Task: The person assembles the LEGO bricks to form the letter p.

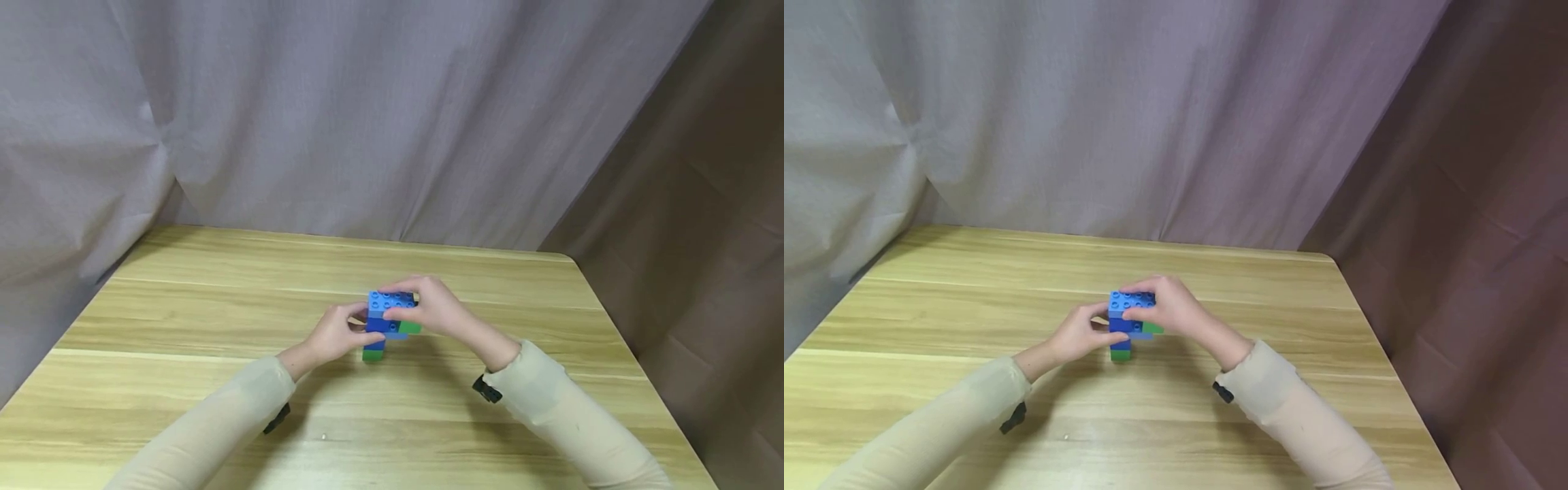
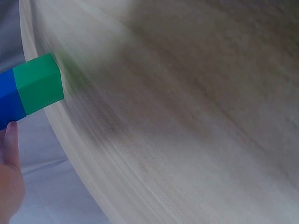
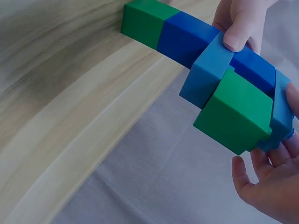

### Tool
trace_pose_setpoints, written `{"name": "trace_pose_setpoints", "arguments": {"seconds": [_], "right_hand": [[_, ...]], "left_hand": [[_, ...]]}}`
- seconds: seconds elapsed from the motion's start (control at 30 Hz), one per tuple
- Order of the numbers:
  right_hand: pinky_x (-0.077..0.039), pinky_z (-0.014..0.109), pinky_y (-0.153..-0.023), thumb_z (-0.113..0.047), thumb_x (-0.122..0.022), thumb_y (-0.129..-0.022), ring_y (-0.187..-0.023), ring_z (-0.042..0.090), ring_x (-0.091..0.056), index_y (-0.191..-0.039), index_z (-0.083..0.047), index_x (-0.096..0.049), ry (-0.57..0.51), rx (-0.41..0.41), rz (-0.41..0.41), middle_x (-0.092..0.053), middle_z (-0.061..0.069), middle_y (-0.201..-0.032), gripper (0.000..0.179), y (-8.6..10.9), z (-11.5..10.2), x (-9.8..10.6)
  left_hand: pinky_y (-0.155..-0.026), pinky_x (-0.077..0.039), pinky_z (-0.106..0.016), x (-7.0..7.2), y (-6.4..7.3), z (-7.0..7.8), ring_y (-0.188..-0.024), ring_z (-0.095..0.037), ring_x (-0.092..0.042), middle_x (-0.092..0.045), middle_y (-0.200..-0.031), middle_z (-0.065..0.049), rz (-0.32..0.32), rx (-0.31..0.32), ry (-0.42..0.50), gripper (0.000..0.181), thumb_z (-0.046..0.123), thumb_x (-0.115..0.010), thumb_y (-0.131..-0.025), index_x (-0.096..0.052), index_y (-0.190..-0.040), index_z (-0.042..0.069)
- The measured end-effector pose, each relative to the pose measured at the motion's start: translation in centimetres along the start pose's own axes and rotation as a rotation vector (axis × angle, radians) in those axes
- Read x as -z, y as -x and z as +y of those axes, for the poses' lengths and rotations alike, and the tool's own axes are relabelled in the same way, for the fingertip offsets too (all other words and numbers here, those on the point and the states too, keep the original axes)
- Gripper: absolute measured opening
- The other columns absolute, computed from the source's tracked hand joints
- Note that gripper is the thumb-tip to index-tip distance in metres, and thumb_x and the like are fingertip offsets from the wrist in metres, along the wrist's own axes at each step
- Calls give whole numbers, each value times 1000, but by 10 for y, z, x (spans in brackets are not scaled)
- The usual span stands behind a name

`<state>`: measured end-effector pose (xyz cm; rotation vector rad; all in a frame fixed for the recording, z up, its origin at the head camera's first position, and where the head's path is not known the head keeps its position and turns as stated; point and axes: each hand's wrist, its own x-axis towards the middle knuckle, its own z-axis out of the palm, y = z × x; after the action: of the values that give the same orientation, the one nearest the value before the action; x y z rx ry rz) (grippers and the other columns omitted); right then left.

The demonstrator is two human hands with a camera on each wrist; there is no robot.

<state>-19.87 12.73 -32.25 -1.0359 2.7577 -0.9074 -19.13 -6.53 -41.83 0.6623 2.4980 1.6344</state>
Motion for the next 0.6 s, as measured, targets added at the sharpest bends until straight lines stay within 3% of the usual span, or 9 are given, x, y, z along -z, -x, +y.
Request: {"name": "trace_pose_setpoints", "arguments": {"seconds": [0.33, 0.6], "right_hand": [[-56, 33, -82, -24, -71, -83, -103, 25, -63, -117, -7, -65, 62, -10, -9, -67, 11, -115, 39, 0, -4, 0], [-55, 37, -88, -23, -68, -86, -109, 25, -61, -125, -5, -59, -104, -35, -80, -63, 13, -123, 44, 3, 8, 7]], "left_hand": [[-81, -57, -23, 1, 1, 2, -96, -20, -64, -68, -105, -8, 8, 8, -26, 42, 23, -74, -80, -61, -116, 7], [-80, -57, -23, -2, 0, 4, -96, -21, -65, -68, -105, -10, 15, 27, -35, 43, 23, -75, -79, -61, -115, 5]]}}
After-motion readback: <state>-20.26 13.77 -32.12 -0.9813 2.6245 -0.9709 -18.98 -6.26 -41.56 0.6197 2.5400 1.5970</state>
